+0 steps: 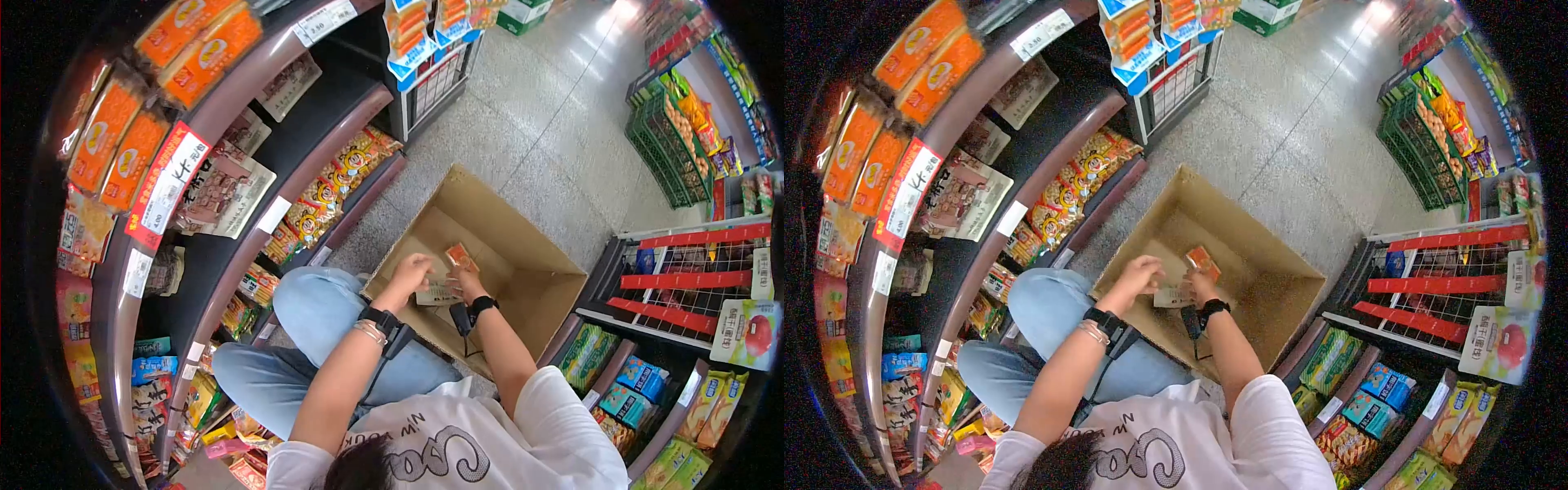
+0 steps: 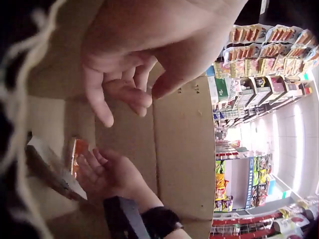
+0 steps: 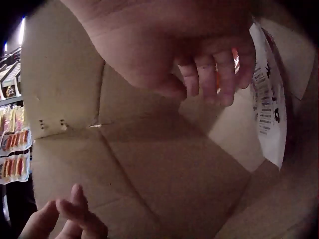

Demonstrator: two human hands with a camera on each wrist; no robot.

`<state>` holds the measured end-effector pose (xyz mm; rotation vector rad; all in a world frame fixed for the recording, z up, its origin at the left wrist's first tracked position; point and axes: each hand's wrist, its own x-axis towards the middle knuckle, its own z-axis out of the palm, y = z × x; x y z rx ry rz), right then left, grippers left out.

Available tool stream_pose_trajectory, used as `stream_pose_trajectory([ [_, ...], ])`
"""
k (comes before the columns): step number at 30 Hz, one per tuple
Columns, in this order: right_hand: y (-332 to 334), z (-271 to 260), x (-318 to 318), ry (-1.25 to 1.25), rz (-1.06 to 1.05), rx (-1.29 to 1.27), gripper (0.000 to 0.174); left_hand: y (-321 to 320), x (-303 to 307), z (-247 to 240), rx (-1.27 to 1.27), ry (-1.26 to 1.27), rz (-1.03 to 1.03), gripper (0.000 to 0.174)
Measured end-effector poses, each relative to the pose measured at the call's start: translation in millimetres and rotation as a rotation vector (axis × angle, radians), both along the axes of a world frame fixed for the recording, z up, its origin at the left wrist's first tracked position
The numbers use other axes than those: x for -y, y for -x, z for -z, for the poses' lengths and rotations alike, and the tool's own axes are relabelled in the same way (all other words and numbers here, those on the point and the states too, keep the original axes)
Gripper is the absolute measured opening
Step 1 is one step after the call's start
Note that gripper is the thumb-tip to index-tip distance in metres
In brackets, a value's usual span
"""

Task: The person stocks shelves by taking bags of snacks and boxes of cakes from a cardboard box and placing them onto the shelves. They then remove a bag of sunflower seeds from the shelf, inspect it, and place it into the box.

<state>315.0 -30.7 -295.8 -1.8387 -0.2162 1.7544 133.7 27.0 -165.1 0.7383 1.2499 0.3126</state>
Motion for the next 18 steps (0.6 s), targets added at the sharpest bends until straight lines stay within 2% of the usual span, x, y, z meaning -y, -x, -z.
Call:
stream_pose_trajectory([
  [1,-2,13,0,-0.013,0.046,-0.019,0.03,0,0,-1,-0.008,0.006,-0.012,0.026],
  [4,-3,46,-7,0.074,0.014,0.135,0.029,-2,-2,-2,-0.021,0.016,-0.038,0.025],
  [6,-4,64,-8,0.094,0.064,0.28,0.026,-3,-3,-4,-0.017,0.017,-0.052,0.025],
  [7,-10,98,-5,0.093,0.017,0.368,0.027,-6,-3,-8,-0.01,0.018,-0.062,0.025],
  [9,-33,197,15,-0.004,-0.156,0.505,0.027,-9,-1,-7,0.004,0.013,-0.043,0.024],
  [11,-40,245,23,-0.178,-0.061,0.574,0.027,-12,2,-2,0.024,-0.002,0.014,0.024],
  [13,-41,217,22,-0.059,-0.147,0.694,0.032,-16,4,1,0.023,-0.026,0.036,0.023],
  [16,-26,105,-8,0.095,-0.272,0.779,0.035,-21,2,1,0.035,-0.02,0.047,0.024],
  [18,-36,131,-10,0.149,-0.136,0.708,0.036,-23,3,-1,0.048,0.021,0.048,0.024],
])
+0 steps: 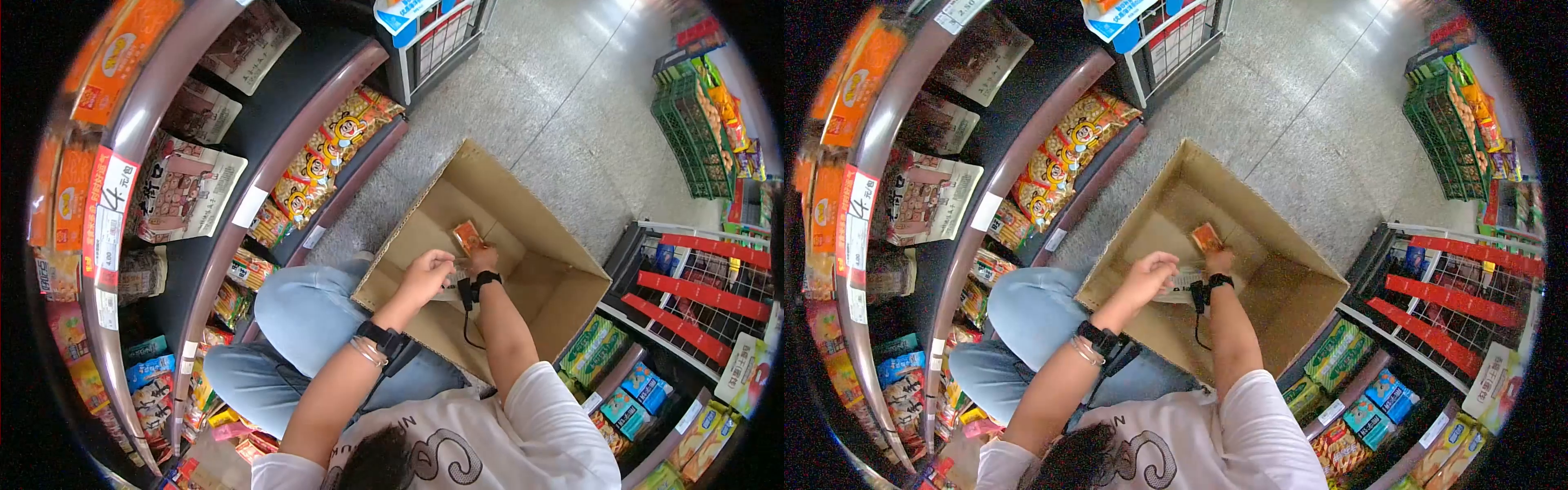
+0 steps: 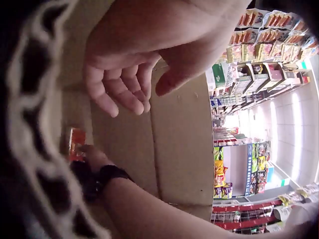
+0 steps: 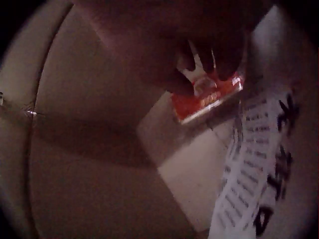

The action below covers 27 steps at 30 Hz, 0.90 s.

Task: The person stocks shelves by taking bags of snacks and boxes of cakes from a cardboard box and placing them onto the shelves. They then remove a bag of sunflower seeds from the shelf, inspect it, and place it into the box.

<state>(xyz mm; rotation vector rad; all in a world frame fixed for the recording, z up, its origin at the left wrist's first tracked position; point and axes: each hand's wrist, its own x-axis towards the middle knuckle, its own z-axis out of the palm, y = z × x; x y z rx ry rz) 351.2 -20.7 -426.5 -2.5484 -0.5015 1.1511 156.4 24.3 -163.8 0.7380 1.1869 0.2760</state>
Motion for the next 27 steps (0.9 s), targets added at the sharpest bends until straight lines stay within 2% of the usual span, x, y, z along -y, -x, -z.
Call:
stream_pose_trajectory([
  [1,-7,13,-1,0.001,0.074,-0.028,0.037,-1,0,0,0.007,0.025,0.003,0.024],
  [4,-27,42,4,0.142,0.193,-0.054,0.055,-1,0,2,0.034,0.066,-0.003,0.024],
  [5,-33,50,7,0.167,0.046,-0.114,0.054,-1,0,3,0.045,0.072,-0.008,0.025],
  [7,-42,60,11,0.193,-0.095,-0.2,0.055,-3,-2,2,0.032,0.069,-0.026,0.024],
  [11,-54,76,17,0.184,0.074,-0.329,0.056,-12,-3,1,0.031,0.038,-0.095,0.024],
  [17,-74,94,21,0.194,0.277,-0.504,0.058,-17,-3,1,0.088,0.042,-0.094,0.024],
  [27,-79,106,18,0.246,0.432,-0.686,0.062,-16,0,10,0.093,0.029,-0.038,0.022],
])
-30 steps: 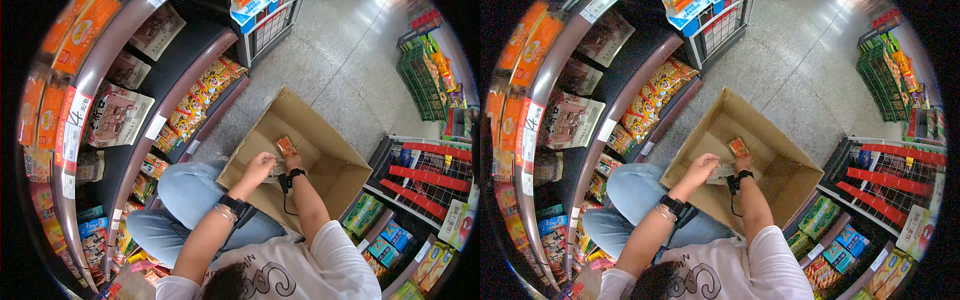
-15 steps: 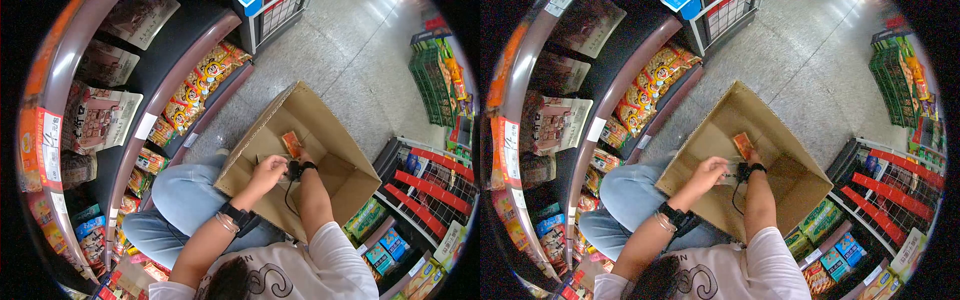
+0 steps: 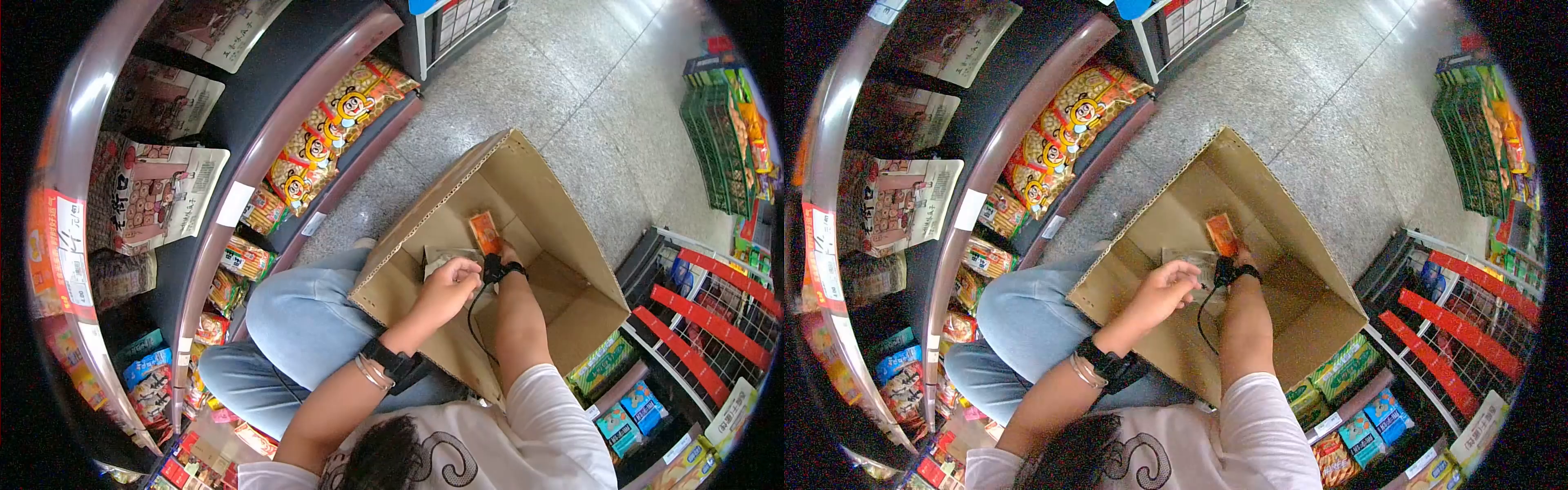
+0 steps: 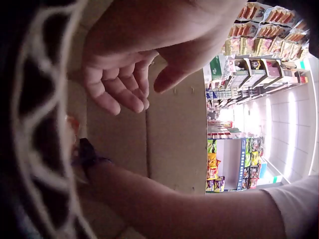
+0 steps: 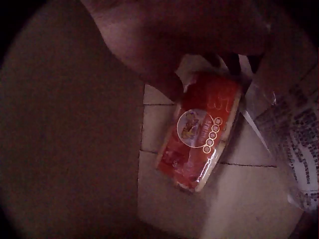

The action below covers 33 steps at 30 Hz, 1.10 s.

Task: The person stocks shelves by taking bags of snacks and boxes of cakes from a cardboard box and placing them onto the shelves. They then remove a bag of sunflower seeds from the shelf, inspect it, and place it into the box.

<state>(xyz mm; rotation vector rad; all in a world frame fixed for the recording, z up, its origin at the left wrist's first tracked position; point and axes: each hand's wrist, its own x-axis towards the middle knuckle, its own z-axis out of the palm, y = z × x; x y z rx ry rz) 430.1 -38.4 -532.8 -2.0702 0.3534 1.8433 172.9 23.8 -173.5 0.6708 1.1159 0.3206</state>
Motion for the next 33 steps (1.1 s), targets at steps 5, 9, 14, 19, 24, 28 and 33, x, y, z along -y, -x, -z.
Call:
stream_pose_trajectory([
  [5,-13,83,30,-0.095,-0.085,0.078,0.07,0,-2,1,-0.024,0.012,0.009,0.021],
  [9,-11,80,32,-0.128,-0.06,0.082,0.06,-1,0,3,-0.034,0.002,0.004,0.021],
  [14,-7,59,24,-0.209,-0.013,0.036,0.049,-3,2,5,-0.051,-0.036,0.023,0.022],
  [19,22,-51,-27,-0.173,0.098,0.016,0.058,-4,5,10,-0.071,-0.073,0.015,0.023],
  [24,14,-31,-44,-0.315,-0.039,-0.079,0.033,-5,4,13,-0.12,-0.091,0.038,0.022],
  [28,32,-52,-64,-0.421,-0.061,0.014,0.024,-6,10,24,-0.148,-0.141,0.003,0.021],
  [33,25,14,-65,-0.526,0.089,-0.015,0.026,-6,13,28,-0.326,-0.172,0.057,0.024],
])
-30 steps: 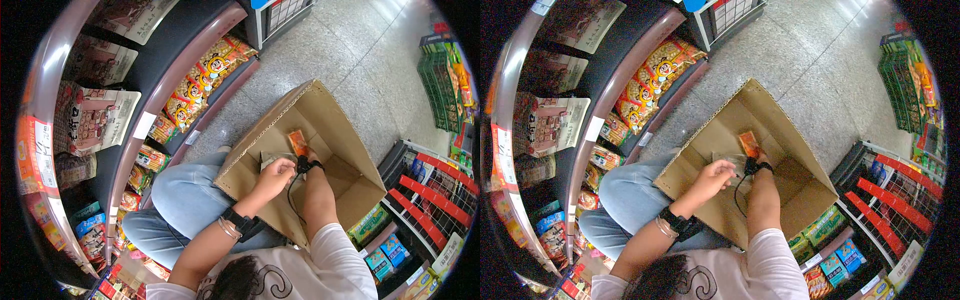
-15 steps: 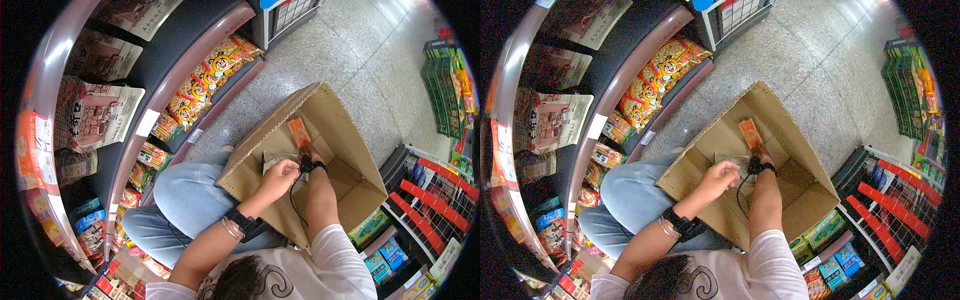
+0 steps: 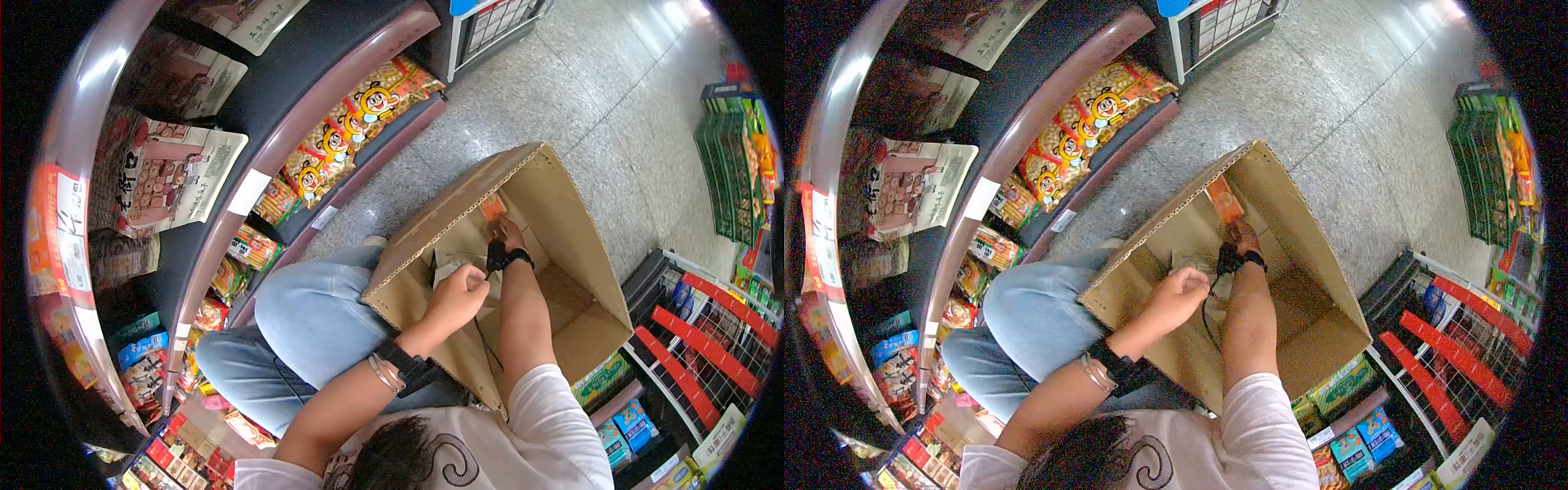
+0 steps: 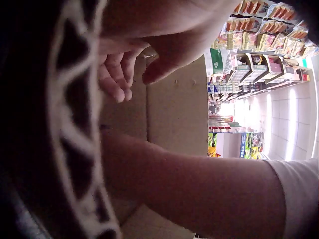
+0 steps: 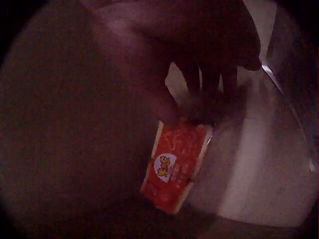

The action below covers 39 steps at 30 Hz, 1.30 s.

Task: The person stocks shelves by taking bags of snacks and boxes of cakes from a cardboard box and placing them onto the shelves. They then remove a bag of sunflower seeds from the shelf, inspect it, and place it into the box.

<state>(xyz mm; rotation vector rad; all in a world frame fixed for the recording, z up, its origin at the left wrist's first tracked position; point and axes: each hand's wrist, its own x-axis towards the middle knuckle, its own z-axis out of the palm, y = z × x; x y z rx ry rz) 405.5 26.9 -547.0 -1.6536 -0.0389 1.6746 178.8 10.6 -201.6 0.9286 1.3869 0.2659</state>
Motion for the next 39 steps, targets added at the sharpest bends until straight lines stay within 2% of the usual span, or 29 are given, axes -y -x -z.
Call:
stream_pose_trajectory([
  [2,14,-38,-14,0.059,0.136,-0.077,0.029,0,-6,-13,-0.131,-0.013,0.084,0.028],
  [4,24,-60,-23,0.087,0.18,-0.085,0.032,-1,-7,-17,-0.158,0.044,0.113,0.031],
  [7,26,-68,-32,0.064,0.123,-0.017,0.035,-3,-6,-15,-0.148,0.116,0.164,0.036],
  [10,17,-54,-31,0.102,-0.135,0.061,0.031,-7,1,-13,-0.153,0.145,0.261,0.04],
  [14,35,-72,-40,0.097,-0.078,0.05,0.028,-9,2,-15,-0.173,0.139,0.329,0.044],
  [17,36,-65,-41,0.092,-0.059,0.002,0.028,-10,9,-4,-0.159,0.163,0.326,0.048],
  [19,29,-39,-39,0.151,-0.026,-0.016,0.029,-12,9,-2,-0.17,0.146,0.348,0.049],
  [22,28,-28,-34,0.277,0.032,-0.026,0.043,-13,12,-1,-0.184,0.119,0.368,0.051],
  [24,27,-27,-32,0.183,-0.037,-0.043,0.044,-13,11,-2,-0.175,0.132,0.375,0.053],
  [26,29,-29,-32,0.146,-0.021,-0.033,0.044,-12,9,-6,-0.194,0.117,0.389,0.052],
  [28,40,-33,-32,0.166,0.081,0.006,0.045,-12,10,-6,-0.188,0.078,0.383,0.05],
  [29,42,-37,-34,0.127,0.028,-0.011,0.046,-12,13,-3,-0.171,0.046,0.371,0.048],
  [31,33,0,-33,0.045,-0.083,-0.041,0.047,-15,18,14,-0.144,-0.033,0.313,0.043],
  [33,31,3,-34,0.172,-0.104,0.013,0.045,-18,21,31,-0.128,-0.125,0.219,0.038],
  [34,37,0,-34,0.233,-0.113,0.038,0.045,-15,13,18,-0.107,-0.067,0.231,0.037],
  [35,66,-98,-39,0.145,-0.056,0.039,0.039,-7,-1,-6,-0.089,-0.012,0.245,0.037],
  [36,73,-143,-41,0.156,-0.09,0.053,0.037,0,-10,-21,-0.075,0.042,0.264,0.037],
  [37,79,-175,-40,0.164,-0.12,0.066,0.035,-3,-4,-9,-0.082,-0.018,0.208,0.032],
  [39,82,-201,-34,0.166,-0.163,0.087,0.032,2,-4,-1,-0.083,-0.092,0.187,0.031],
])
